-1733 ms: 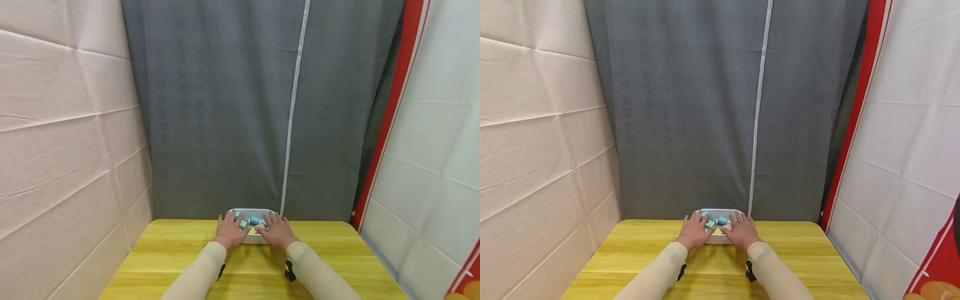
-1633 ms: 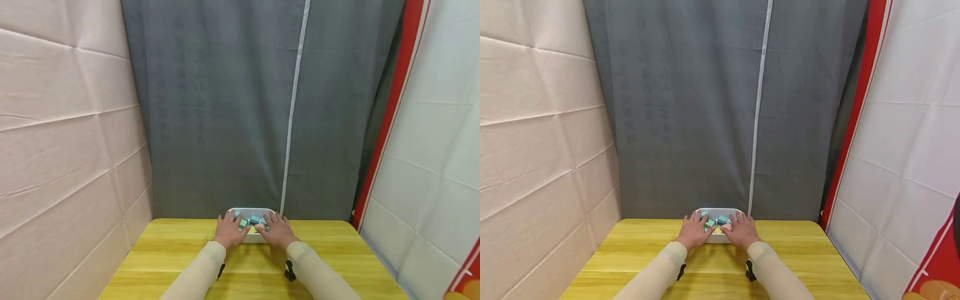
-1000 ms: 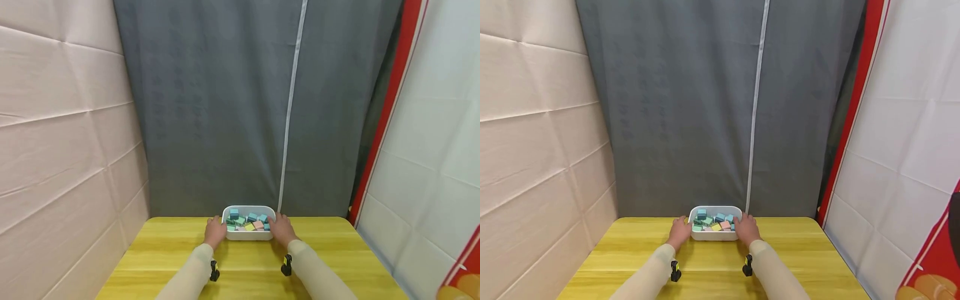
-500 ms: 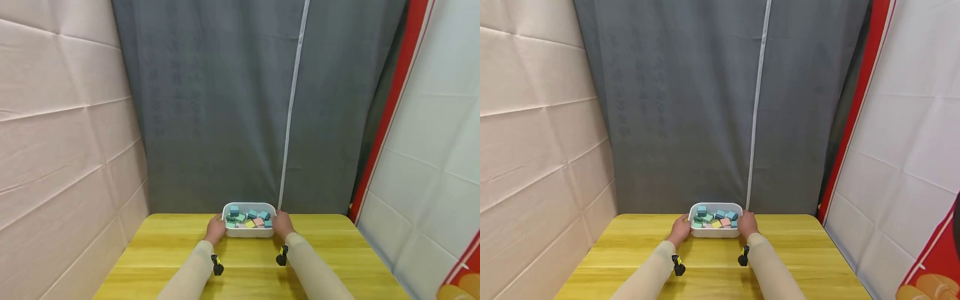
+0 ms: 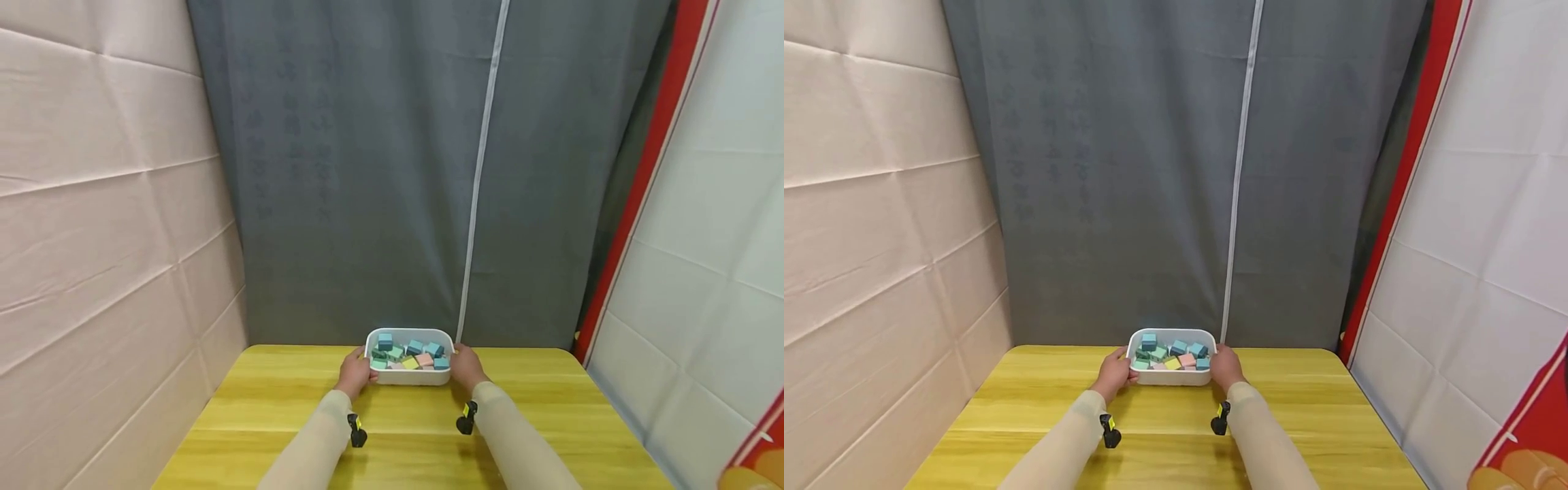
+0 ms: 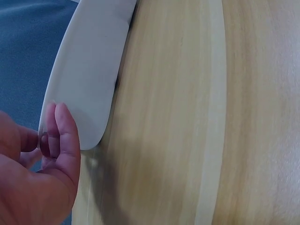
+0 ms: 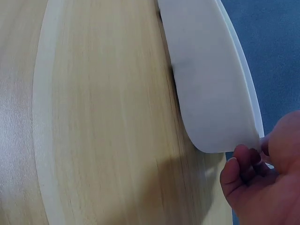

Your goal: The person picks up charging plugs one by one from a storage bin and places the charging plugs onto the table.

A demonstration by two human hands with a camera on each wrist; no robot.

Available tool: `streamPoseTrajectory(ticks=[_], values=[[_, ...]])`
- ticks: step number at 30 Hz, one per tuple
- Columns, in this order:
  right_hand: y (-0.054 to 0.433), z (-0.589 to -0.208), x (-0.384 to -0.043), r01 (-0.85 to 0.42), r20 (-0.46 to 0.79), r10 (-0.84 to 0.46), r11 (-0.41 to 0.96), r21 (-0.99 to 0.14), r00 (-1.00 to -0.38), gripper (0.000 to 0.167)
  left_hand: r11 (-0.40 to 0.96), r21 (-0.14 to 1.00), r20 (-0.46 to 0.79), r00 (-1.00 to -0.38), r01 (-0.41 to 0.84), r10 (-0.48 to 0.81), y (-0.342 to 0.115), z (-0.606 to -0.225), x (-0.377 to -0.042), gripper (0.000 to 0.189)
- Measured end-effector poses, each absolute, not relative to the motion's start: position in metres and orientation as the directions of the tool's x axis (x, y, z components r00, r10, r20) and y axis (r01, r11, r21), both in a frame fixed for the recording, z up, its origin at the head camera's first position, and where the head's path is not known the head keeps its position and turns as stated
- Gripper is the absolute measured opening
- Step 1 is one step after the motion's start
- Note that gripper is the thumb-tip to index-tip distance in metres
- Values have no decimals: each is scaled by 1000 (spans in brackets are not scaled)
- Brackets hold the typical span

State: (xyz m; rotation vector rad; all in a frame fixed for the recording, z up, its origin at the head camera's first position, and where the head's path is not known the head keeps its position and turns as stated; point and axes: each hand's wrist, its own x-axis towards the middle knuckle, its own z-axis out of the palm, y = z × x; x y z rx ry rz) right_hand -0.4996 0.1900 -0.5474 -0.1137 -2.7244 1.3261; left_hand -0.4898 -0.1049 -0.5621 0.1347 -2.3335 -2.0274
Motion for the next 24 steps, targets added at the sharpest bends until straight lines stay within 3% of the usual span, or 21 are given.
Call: streamPoseTrajectory(ticks=[8, 18, 24], values=[[196, -549, -500, -25, 89, 74, 613, -789, -993, 46, 137, 988, -57, -994, -70, -97, -106, -560, -489, 54], [200, -551, -490, 18, 34, 86, 540, -842, -996, 52, 121, 988, -79, -991, -91, -105, -106, -554, -489, 52], [198, -547, -473, 88, -65, 72, 409, -908, -995, 54, 142, 986, -70, -990, -88, -124, -107, -550, -490, 52]])
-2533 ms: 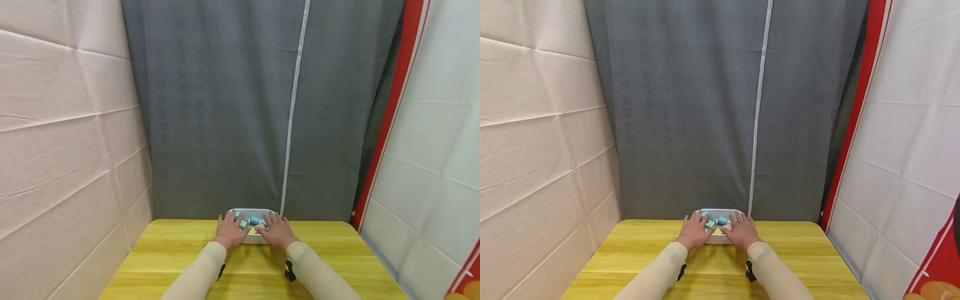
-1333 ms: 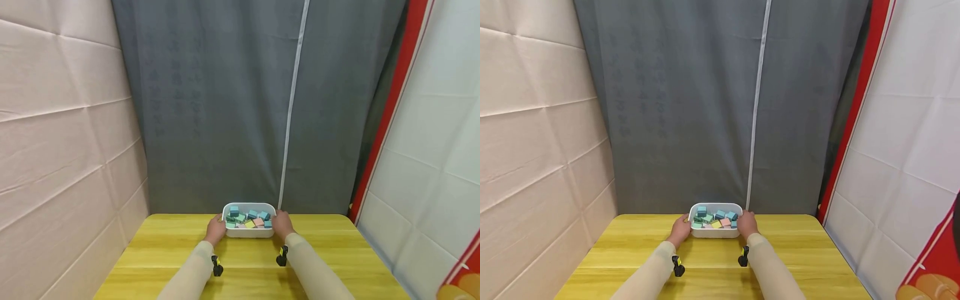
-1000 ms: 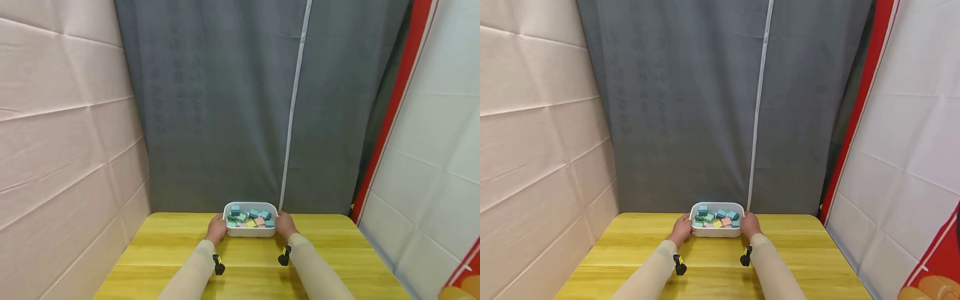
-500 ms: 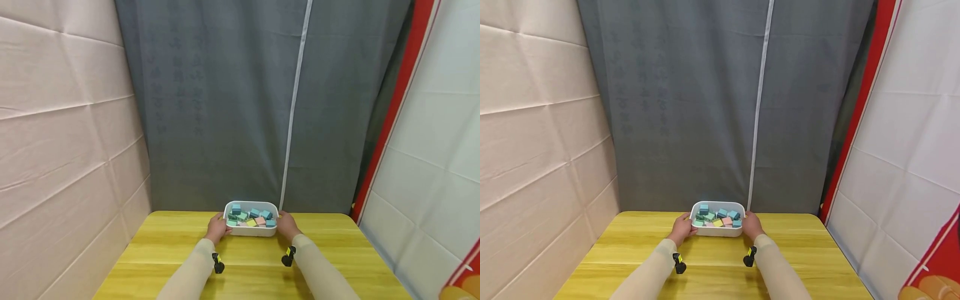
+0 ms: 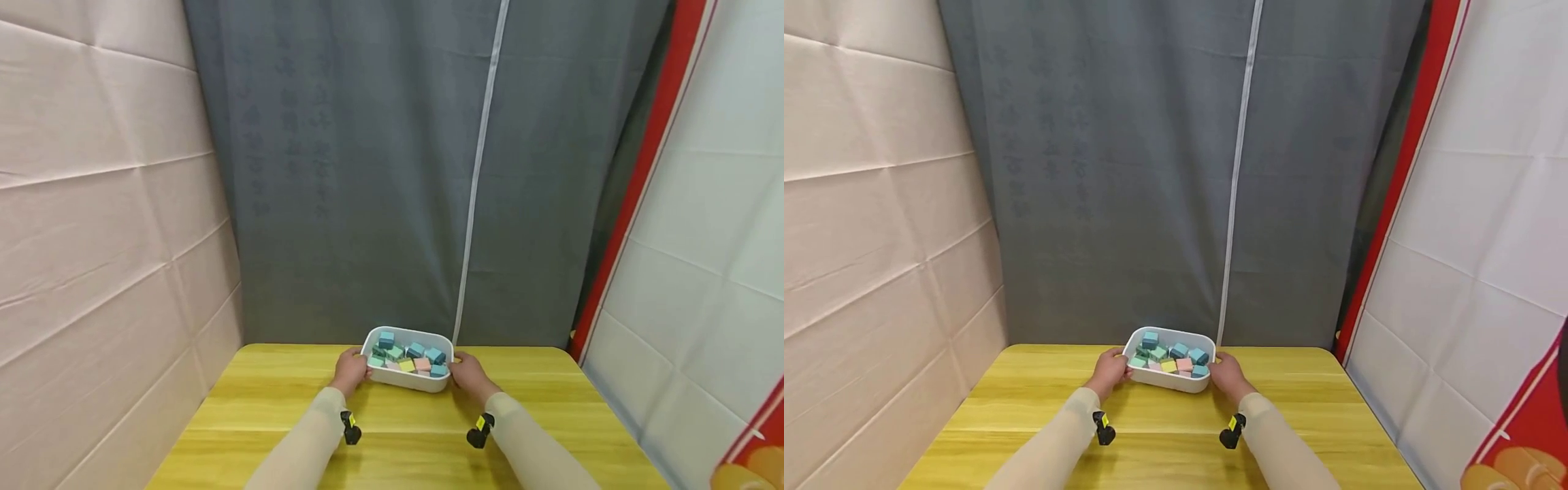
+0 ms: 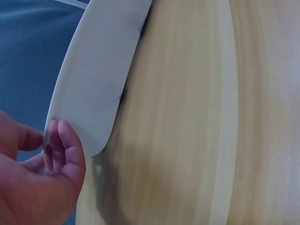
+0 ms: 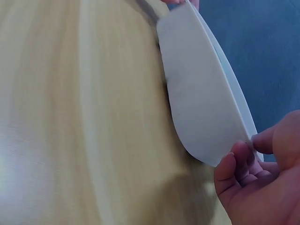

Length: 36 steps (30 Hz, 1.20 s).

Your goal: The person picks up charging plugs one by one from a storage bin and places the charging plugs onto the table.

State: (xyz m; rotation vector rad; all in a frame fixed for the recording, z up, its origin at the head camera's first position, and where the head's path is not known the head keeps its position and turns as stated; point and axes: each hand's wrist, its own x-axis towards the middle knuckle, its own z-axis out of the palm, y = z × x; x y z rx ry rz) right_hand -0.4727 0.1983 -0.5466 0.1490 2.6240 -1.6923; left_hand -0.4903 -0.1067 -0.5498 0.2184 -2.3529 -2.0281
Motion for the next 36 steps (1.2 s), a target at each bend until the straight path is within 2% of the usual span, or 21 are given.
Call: streamPoseTrajectory(ticks=[10, 20, 26, 36], values=[[192, -541, -439, 54, -46, 35, 324, -944, -998, 61, 167, 982, -70, -990, -90, -124, -110, -551, -493, 51], [184, -546, -412, 46, -39, 37, 213, -976, -999, 86, 91, 990, -102, -992, -110, -79, -108, -555, -495, 44], [174, -548, -395, 47, -31, 101, 165, -985, -994, 89, 72, 994, -81, -995, -85, -64, -107, -553, -495, 43], [156, -551, -377, 60, -49, 117, 94, -994, -992, 90, 117, 992, -50, -997, -56, -58, -111, -546, -493, 40]])
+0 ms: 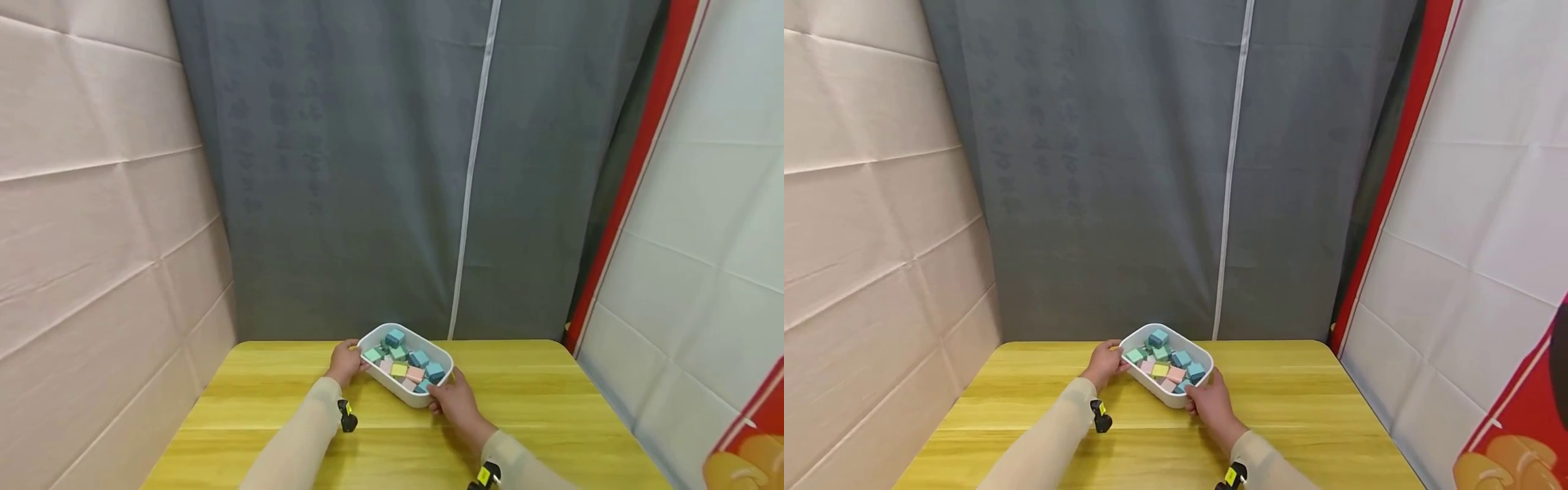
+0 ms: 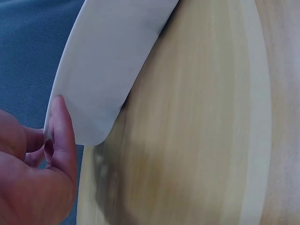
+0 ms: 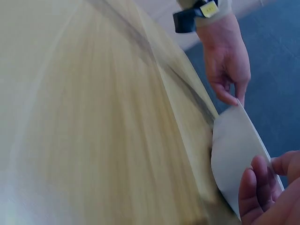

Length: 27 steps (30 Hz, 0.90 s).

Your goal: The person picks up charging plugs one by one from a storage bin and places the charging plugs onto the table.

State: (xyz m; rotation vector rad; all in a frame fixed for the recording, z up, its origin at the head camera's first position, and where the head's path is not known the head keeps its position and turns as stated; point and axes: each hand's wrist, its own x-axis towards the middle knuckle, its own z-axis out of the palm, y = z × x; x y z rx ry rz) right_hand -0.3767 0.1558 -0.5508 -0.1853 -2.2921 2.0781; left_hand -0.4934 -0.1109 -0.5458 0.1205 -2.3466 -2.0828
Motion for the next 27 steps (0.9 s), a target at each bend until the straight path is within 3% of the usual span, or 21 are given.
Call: streamPoseTrajectory(ticks=[9, 16, 23, 27], values=[[139, -553, -365, 27, -24, 107, 26, -999, -994, 102, 180, 980, -62, -993, -80, -102, -117, -551, -502, 38], [131, -557, -365, 28, -24, 101, 37, -999, -995, 101, 228, 969, -64, -991, -90, -119, -119, -553, -505, 41], [135, -556, -359, 30, -21, 113, 86, -996, -993, 102, 199, 976, -65, -991, -88, -121, -118, -555, -504, 41], [142, -555, -359, 21, 11, 175, 183, -983, -985, 90, 167, 982, -69, -993, -84, -95, -118, -551, -499, 41]])
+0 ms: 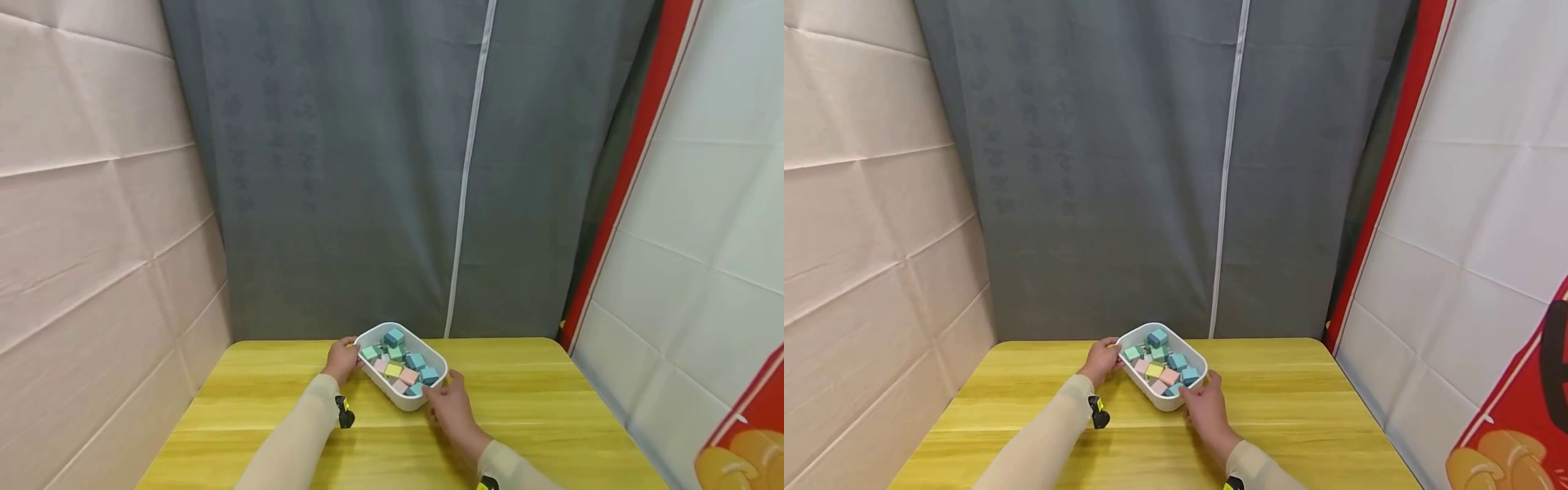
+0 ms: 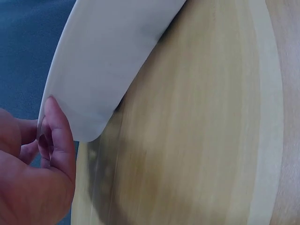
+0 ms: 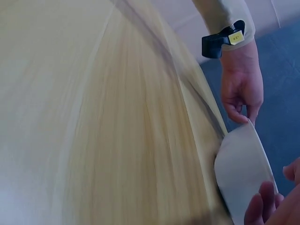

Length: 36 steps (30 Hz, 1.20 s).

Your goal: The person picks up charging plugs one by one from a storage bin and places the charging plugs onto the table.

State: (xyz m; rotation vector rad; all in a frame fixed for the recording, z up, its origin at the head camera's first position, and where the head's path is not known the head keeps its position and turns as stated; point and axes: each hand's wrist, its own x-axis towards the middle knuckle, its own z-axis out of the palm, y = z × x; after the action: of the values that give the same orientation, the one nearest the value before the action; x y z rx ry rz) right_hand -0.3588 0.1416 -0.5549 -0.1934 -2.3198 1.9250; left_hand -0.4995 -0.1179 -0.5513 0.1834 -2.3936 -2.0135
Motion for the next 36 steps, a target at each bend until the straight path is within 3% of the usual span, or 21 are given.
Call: streamPoseTrajectory(ticks=[6, 13, 15, 21, 29, 36], values=[[149, -546, -362, -101, 162, 167, 327, -940, -973, 57, 153, 985, -70, -995, -80, -70, -121, -548, -499, 40], [156, -523, -379, -328, 312, -128, 558, -762, -942, 31, 143, 986, -81, -995, -90, -66, -123, -548, -502, 40], [156, -517, -388, -394, 329, -225, 625, -673, -917, 31, 143, 986, -80, -995, -89, -66, -123, -549, -503, 41], [149, -508, -409, -467, 218, -418, 716, -519, -882, 37, 163, 982, -81, -995, -91, -67, -120, -553, -504, 41], [130, -500, -422, -606, 166, -586, 733, -309, -793, 48, 178, 982, -52, -996, -63, -69, -117, -551, -498, 39], [118, -501, -435, -699, 105, -692, 696, -167, -714, 41, 185, 981, -51, -997, -60, -57, -118, -548, -494, 41]])
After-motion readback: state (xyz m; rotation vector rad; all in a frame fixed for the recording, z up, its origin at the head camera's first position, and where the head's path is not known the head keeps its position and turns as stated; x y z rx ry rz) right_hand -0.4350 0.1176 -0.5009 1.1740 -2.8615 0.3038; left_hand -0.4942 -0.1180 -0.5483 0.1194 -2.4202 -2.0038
